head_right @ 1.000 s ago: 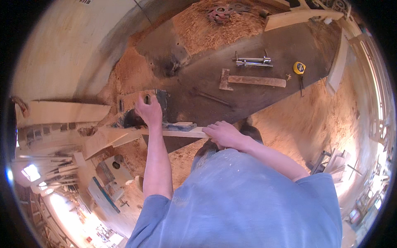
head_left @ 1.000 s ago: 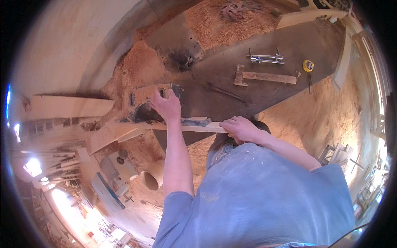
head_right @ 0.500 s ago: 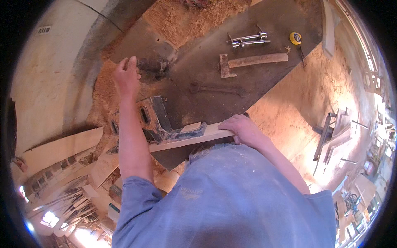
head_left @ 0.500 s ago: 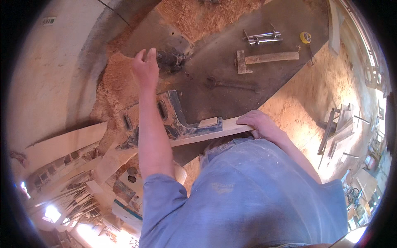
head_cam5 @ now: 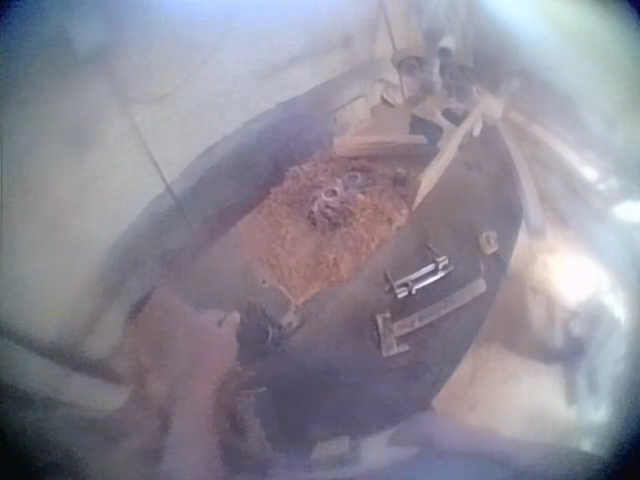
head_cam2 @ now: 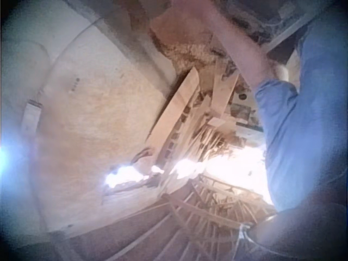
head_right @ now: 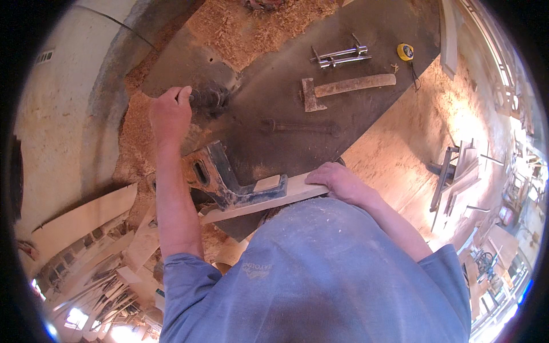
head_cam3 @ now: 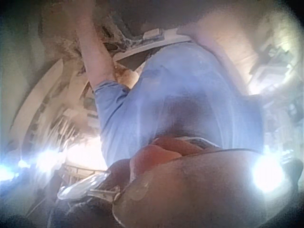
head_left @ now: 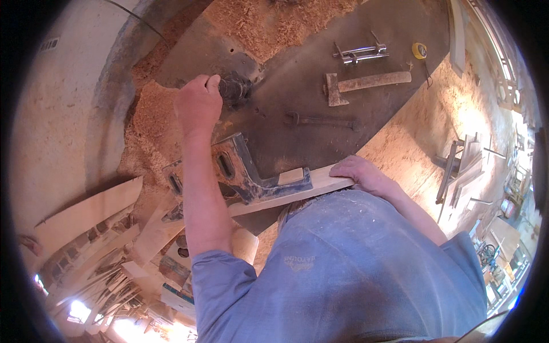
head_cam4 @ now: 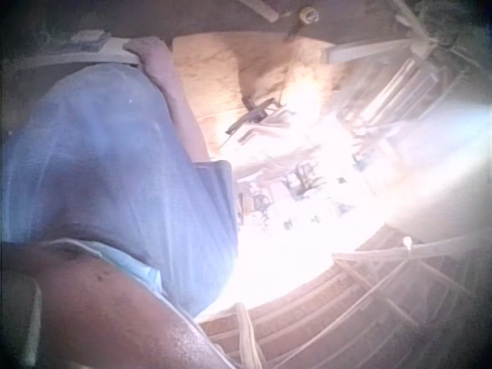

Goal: The person assembles mechanical components on a workbench, using a wrench and hammer to tighten and secure parts. They handle metal plates, bolts, and a circular saw blade, positioning and fastening them together.

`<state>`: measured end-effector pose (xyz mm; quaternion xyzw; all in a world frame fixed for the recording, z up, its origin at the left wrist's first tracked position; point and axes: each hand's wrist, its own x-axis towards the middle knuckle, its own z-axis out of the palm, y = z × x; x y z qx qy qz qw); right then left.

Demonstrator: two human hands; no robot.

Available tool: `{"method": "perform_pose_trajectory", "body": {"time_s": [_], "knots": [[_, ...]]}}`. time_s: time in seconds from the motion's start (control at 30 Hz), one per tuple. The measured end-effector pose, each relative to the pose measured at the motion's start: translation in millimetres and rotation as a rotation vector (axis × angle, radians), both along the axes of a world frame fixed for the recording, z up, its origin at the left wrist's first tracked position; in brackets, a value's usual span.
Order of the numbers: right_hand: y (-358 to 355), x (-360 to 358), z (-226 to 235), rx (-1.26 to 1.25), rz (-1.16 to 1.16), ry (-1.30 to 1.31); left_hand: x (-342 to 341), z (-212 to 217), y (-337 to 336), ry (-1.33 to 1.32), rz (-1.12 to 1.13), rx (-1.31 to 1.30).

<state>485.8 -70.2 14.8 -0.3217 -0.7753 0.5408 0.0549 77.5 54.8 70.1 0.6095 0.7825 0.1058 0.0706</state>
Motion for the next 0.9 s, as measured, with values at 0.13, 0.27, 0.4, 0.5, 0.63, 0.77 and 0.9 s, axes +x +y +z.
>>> {"method": "perform_pose_trajectory", "body": {"time_s": [0.13, 0.27, 0.4, 0.5, 0.63, 0.77, 0.9], "knots": [[5, 7, 3, -0.069, 0.018, -0.039, -7, 5, -5, 0.045, -0.208, 0.021], [35, 24, 26, -0.581, -0.289, 0.023, -7, 11, -12, -0.003, -0.197, 0.036], [65, 62, -55, 0.051, -1.012, -0.121, -5, 4, -12, -0.031, -0.103, 0.096], [98, 81, -118, 0.302, -1.437, -0.463, 7, 5, -11, -0.029, -0.002, 0.049], [126, 57, -145, 0.311, -1.667, -0.659, 20, 2, -6, 0.05, 0.049, 0.041], [139, 27, -121, 0.183, -1.683, -0.794, 14, 3, -6, 0.089, -0.017, -0.026], [141, 27, -126, 0.222, -1.686, -0.842, -6, 15, -9, 0.129, -0.276, -0.102]]}}
